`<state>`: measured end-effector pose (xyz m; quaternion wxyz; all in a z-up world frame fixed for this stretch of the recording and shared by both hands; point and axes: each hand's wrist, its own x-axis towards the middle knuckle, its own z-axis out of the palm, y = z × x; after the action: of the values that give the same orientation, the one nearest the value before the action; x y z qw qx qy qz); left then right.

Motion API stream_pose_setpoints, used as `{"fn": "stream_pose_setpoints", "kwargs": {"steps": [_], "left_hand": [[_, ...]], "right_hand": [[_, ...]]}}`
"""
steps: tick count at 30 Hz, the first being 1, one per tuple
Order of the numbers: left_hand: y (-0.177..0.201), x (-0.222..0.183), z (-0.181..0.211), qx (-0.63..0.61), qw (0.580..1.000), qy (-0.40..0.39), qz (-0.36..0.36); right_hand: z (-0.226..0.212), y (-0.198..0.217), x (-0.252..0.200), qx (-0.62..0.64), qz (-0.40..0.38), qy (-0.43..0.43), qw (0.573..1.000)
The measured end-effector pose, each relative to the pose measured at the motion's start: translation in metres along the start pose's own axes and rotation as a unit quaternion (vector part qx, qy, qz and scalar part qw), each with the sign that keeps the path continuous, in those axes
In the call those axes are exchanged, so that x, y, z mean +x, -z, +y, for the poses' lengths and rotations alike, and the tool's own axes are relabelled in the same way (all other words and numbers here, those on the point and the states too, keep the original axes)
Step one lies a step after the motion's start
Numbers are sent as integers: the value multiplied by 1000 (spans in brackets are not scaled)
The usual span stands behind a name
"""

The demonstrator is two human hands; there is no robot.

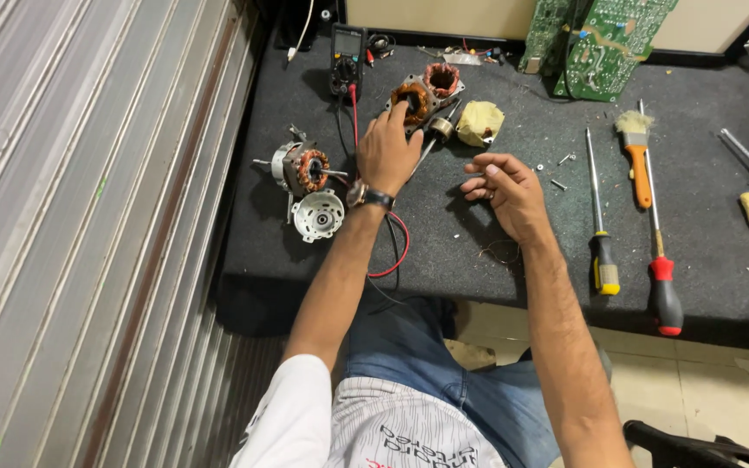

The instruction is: Disassembling and inspecting a small electric motor on a workbench using hand tools

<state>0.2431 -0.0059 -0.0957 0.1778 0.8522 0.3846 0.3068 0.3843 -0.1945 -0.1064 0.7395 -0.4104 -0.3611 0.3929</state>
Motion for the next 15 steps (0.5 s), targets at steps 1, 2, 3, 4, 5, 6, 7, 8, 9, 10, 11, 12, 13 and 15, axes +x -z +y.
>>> {"fn": "stream_pose_setpoints", "kwargs": {"steps": [1,2,3,4,5,6,7,8,9,10,11,12,13,15], "left_hand": [[-3,5,3,0,1000,-1,0],[-6,11,6,-8,1000,12,1],[-9,17,9,-16,1000,25,2],[-17,19,4,-17,1000,24,0],[-24,20,-1,-8,999,30,11],[-32,22,-5,3,999,35,21],[-31,21,-5,1,999,34,19],[-30,18,-6,-19,999,34,35],[-29,16,-8,-39,997,35,50],[-28,16,-9,-38,998,36,47],[-28,17,-10,-76,994,29,70],[-27,16,-12,-113,989,23,94],[-26,14,-13,-112,989,26,92],[-20,19,-13,-173,976,18,127]], "right_hand": [[1,0,0,0,0,1,1000],[1,1,1,2,2,0,1000],[2,1,2,5,3,-1,1000],[2,2,3,4,5,-1,1000],[3,3,3,9,2,-2,1000],[5,4,4,14,0,-3,1000],[4,5,5,13,3,-2,1000],[4,6,5,17,-2,-8,1000],[4,7,6,20,-7,-13,1000],[4,7,7,21,-4,-16,1000],[3,7,8,21,-6,-16,1000],[3,6,8,21,-10,-17,1000],[4,7,6,21,-8,-20,1000],[3,7,8,19,-11,-22,1000]]}}
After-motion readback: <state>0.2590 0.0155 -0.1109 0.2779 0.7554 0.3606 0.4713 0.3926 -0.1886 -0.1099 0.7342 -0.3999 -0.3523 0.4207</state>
